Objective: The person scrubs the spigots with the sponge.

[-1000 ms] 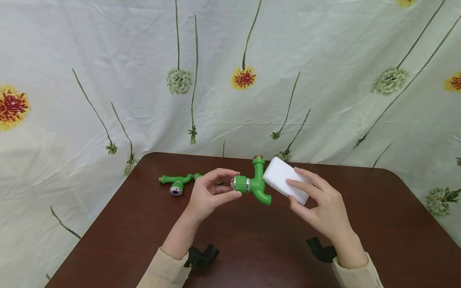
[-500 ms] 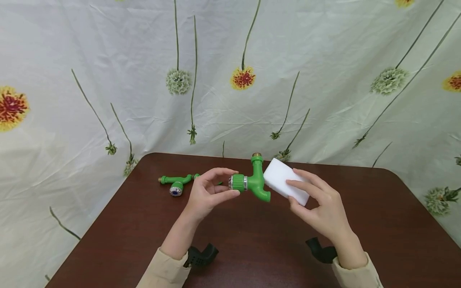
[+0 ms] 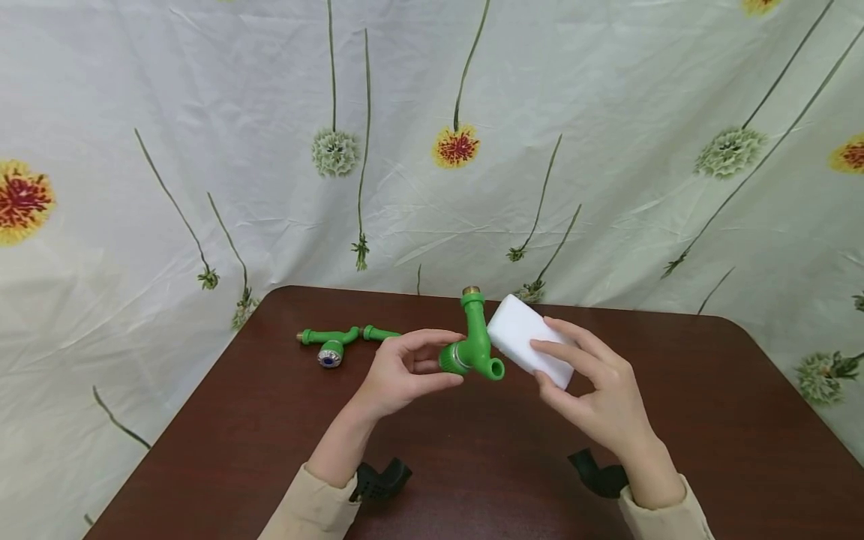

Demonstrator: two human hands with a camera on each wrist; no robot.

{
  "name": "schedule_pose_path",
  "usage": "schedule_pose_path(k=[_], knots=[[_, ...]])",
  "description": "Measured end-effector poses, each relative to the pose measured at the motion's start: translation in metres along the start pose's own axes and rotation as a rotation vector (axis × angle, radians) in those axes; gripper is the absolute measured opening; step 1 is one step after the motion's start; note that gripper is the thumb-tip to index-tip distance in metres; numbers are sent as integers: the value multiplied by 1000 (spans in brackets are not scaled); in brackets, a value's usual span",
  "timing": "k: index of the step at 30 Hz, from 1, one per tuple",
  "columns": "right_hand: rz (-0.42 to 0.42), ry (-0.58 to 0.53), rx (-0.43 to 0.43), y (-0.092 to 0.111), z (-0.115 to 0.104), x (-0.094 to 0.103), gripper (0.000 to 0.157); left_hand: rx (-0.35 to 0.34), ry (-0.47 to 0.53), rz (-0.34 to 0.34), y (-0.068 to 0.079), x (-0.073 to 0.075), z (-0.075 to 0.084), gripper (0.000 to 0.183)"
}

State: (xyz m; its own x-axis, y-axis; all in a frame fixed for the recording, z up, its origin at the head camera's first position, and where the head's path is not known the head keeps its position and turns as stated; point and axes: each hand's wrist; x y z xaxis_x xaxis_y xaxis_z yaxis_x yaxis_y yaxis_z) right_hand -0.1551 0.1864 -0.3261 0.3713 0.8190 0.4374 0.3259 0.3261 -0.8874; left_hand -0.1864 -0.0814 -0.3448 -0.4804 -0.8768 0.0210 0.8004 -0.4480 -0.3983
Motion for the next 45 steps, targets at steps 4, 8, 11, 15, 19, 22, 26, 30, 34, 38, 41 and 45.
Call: schedule_pose_path(k=[4, 8, 11, 15, 19, 22, 26, 30, 34, 38, 41, 45], knots=[[26, -57, 25, -3, -4, 1, 25, 7, 19, -12, 0, 0, -2, 45], [7, -88, 101, -5, -7, -3, 30, 9, 27, -34, 0, -1, -2, 45], [-3, -64, 125, -4, -6, -6, 28, 6, 34, -62, -1, -3, -3, 45], [32, 50, 43, -1, 0, -5, 27, -6, 37, -80, -1, -4, -4, 46], [82, 73, -33, 0, 2, -1, 26, -3, 35, -73, 0, -5, -2, 46], [91, -20, 3, -1, -1, -1, 25, -2, 33, -68, 0, -5, -1, 46], [48, -101, 80, -8, -11, -3, 30, -18, 31, -73, -1, -5, -1, 45], [38, -58, 27, -5, -9, -4, 24, -9, 11, -69, -1, -6, 0, 44], [76, 21, -69, 1, 0, -2, 30, 5, -9, -58, 0, -6, 2, 44], [101, -21, -86, 0, -3, -1, 36, -9, -12, -70, -1, -7, 0, 45], [96, -39, -72, -2, -7, -3, 33, -21, -16, -81, -2, -8, -2, 44], [99, 32, -69, -2, -9, -5, 27, -35, -21, -79, -1, -8, -2, 44]])
Point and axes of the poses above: each hand's wrist, its own y-axis away from the middle knuckle, its own x-axis out of the back of the hand, z = x × y, and after that the axes turned 9 degrees about x, right-handed
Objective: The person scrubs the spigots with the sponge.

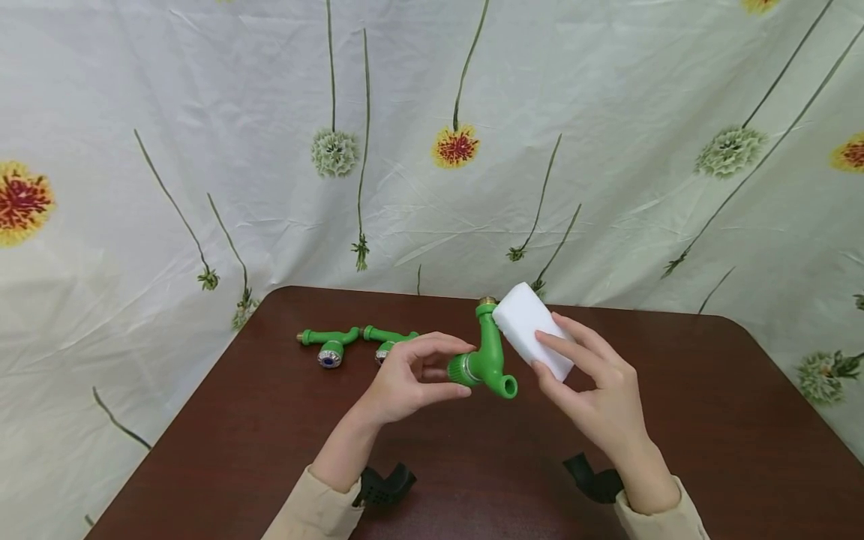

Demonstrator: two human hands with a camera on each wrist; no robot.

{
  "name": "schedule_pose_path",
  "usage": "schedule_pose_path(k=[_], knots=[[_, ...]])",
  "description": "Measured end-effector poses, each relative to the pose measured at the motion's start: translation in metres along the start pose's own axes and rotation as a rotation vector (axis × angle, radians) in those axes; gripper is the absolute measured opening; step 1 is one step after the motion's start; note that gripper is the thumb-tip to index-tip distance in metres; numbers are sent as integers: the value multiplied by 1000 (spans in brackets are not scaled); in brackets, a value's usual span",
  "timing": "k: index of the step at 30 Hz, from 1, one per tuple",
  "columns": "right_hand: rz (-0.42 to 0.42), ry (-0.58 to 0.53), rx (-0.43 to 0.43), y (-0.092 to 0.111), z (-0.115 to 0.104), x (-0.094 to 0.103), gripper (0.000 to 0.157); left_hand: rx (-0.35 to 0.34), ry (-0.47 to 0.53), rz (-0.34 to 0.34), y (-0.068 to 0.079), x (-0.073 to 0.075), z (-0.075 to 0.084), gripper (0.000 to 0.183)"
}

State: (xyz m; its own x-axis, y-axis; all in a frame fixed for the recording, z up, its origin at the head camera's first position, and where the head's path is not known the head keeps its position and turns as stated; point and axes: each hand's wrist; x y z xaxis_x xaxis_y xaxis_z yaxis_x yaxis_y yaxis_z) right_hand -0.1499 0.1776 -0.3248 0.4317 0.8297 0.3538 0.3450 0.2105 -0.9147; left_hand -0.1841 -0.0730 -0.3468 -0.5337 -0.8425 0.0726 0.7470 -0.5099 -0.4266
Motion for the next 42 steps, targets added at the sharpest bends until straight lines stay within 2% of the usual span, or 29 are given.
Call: schedule_pose_path(k=[5, 8, 12, 15, 20, 26, 30, 33, 36, 39, 42], knots=[[35, 82, -16, 0, 1, 2, 27, 0, 8, 19, 0, 0, 0, 44], [51, 71, -10, -1, 1, 3, 27, 5, 14, 33, 0, 0, 1, 45], [10, 43, 13, -1, 1, 3, 27, 5, 8, 33, 0, 0, 2, 45], [-11, 69, 6, -1, 1, 3, 27, 0, -2, 39, 0, 1, 2, 45], [16, 76, -11, -1, 1, 3, 28, -1, -12, 56, 0, 3, 1, 45], [-22, 45, -7, 0, 1, 2, 28, -12, -4, 39, 0, 3, 2, 44], [15, 69, -24, -1, 1, 3, 28, -9, -9, 54, 0, 4, 3, 44], [33, 42, -3, -1, 1, 3, 27, -18, -20, 57, 0, 5, 3, 43], [4, 14, 20, -2, 1, 2, 27, -28, -34, 48, 0, 5, 4, 43], [-11, 43, 6, -1, 2, 2, 27, -23, -58, 52, 0, 5, 5, 43], [12, 79, -20, -1, 2, 3, 26, -5, -78, 69, 1, 6, 5, 43]])
Point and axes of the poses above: each hand's wrist, its own y-axis away from the middle knuckle, its own x-axis out of the back of the hand, z = x × y, and after that the axes turned 9 degrees about x, right-handed
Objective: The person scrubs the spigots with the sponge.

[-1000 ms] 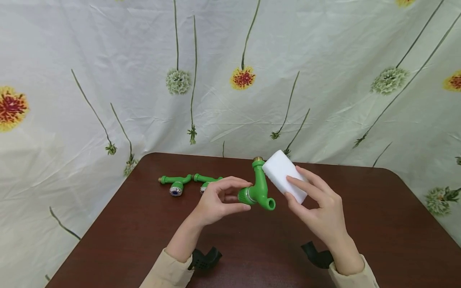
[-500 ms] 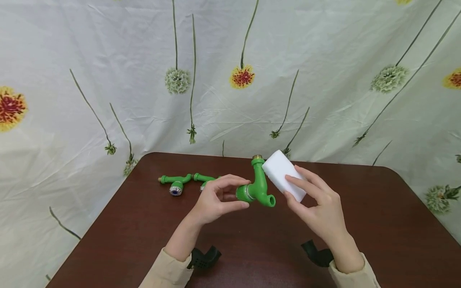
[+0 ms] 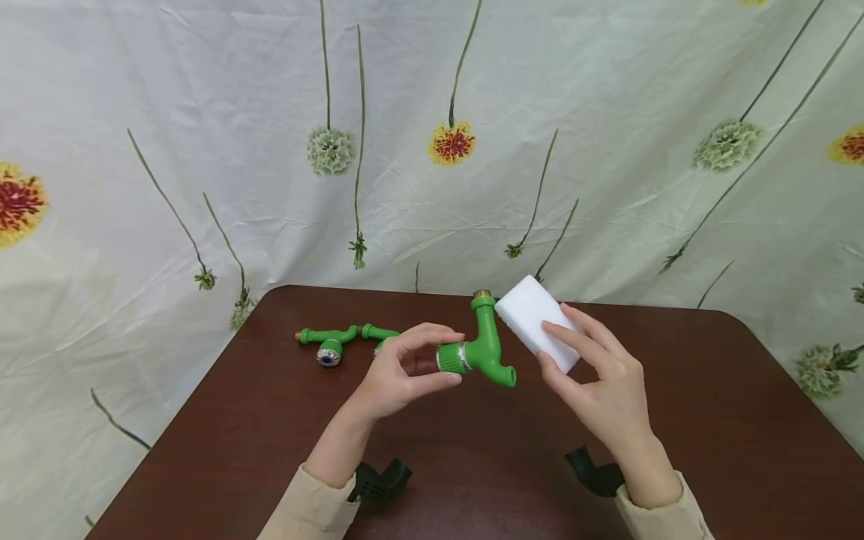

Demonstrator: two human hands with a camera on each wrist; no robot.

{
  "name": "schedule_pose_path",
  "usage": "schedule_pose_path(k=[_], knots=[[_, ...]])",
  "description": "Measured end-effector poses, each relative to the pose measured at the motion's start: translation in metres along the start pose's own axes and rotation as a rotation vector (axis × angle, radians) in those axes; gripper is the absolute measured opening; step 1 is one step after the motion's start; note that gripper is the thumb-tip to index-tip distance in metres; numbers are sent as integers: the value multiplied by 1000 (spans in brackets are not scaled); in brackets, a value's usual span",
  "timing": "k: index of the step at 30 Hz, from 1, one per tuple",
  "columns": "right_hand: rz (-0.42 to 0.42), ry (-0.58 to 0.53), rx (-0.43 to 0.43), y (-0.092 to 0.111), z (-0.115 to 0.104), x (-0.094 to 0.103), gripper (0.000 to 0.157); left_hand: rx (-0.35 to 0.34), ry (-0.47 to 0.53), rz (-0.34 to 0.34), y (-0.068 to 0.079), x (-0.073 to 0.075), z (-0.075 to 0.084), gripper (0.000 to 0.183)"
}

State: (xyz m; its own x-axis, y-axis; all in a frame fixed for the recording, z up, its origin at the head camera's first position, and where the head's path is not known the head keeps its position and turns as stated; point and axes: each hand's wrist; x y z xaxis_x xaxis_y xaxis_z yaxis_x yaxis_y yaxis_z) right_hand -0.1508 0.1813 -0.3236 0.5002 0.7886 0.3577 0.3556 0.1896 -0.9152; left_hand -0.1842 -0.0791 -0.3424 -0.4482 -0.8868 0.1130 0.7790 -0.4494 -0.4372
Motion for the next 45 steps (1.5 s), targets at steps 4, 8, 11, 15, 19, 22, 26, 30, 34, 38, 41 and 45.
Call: schedule_pose_path(k=[4, 8, 11, 15, 19, 22, 26, 30, 34, 38, 41, 45], knots=[[2, -18, 21, -1, 0, 0, 27, 18, 30, 10, 0, 1, 0, 43], [-6, 15, 19, 0, 0, -1, 27, 29, 85, 26, -1, 1, 0, 44], [25, 46, 13, 0, 0, -1, 27, 32, 72, 60, 0, 2, 0, 43], [17, 49, 82, -1, -1, -3, 28, 33, 31, 89, 0, 2, 1, 41], [-21, 119, 117, -1, -1, -4, 29, 1, 12, 94, -1, 2, 1, 40], [-24, 139, 111, 0, -1, -3, 30, -37, 8, 97, -1, 2, 0, 40], [-63, 118, 169, 0, 0, -4, 29, -69, -6, 103, -1, 2, 0, 41], [-76, 160, 190, 0, 0, -6, 29, -83, -41, 125, -1, 2, 0, 43], [-73, 173, 188, 1, -1, -7, 29, -86, -62, 137, -1, 1, 1, 43], [-117, 169, 209, 1, -1, -9, 28, -90, -84, 127, -1, -2, 1, 42], [-124, 199, 192, 2, -2, -10, 29, -92, -98, 105, -1, -5, 0, 41], [-114, 206, 183, 2, -3, -10, 29, -93, -111, 82, -1, -8, -1, 42]])
Point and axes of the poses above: each hand's wrist, its own y-axis away from the middle knuckle, its own x-axis out of the back of the hand, z = x × y, and after that the axes turned 9 degrees about x, right-handed
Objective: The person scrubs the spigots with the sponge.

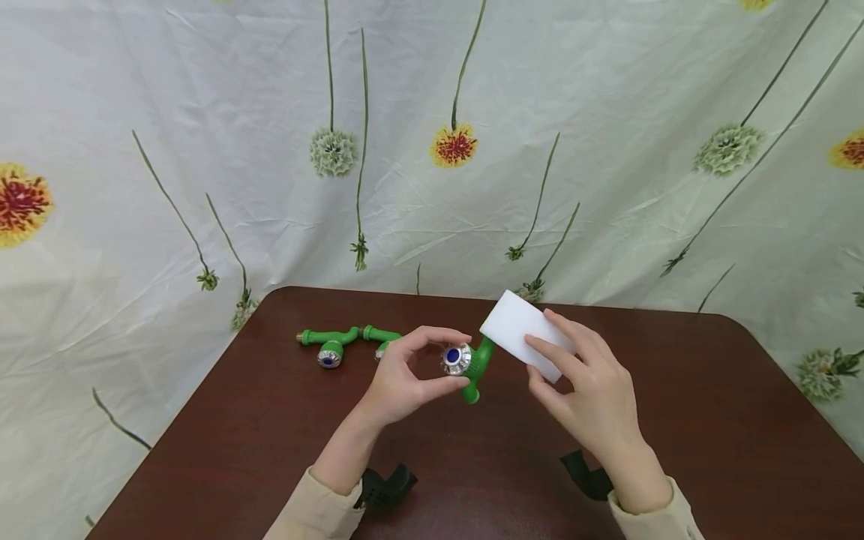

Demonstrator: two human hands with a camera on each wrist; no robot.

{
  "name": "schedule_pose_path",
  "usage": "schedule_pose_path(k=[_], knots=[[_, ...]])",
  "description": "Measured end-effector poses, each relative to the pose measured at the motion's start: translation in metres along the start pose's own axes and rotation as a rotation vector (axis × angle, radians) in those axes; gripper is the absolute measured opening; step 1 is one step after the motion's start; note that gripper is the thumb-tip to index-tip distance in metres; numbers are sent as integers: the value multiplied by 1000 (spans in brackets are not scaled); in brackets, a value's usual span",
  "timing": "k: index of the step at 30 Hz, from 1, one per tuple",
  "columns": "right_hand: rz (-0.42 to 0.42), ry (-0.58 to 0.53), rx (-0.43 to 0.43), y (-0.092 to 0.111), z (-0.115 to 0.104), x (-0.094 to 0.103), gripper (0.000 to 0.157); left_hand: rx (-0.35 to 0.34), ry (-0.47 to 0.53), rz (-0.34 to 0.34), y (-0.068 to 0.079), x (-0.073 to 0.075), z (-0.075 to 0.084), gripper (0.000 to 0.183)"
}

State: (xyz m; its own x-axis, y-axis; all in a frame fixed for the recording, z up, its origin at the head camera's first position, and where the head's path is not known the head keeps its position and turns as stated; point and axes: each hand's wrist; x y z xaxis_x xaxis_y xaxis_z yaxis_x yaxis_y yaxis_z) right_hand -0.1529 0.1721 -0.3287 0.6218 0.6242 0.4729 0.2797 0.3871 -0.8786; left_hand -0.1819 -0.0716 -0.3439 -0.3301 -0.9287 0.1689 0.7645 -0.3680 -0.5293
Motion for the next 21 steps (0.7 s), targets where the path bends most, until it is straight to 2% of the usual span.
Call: schedule_pose_path(k=[4, 7, 11, 13, 18, 21], knots=[[-74, -47, 35, 2, -1, -1, 27, -13, -26, -23, 0, -2, 1, 42], [-127, -32, 8, 3, -1, -2, 30, -14, -39, -41, 0, -4, 1, 42], [-93, 35, -68, 5, 0, 0, 29, -1, -24, -58, 1, -5, 0, 41], [-69, 28, -70, 5, 1, 1, 28, 0, -7, -68, 1, -6, -1, 41], [-135, -44, -28, 5, 1, 1, 28, 12, 40, -87, 0, -5, 0, 43], [-138, -14, -48, 5, 2, 3, 29, 50, 58, -88, 0, -5, 2, 45]])
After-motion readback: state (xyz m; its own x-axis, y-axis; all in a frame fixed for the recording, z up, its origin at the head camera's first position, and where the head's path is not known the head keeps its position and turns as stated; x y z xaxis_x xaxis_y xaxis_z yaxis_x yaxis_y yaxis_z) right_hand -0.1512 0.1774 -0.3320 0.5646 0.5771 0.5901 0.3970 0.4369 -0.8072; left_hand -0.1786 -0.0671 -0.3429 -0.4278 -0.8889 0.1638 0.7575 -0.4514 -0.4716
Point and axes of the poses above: each hand's wrist, its own y-axis away from the middle knuckle, its own x-axis out of the back of the hand, z = x × y, and after that the axes turned 9 degrees about x, right-handed
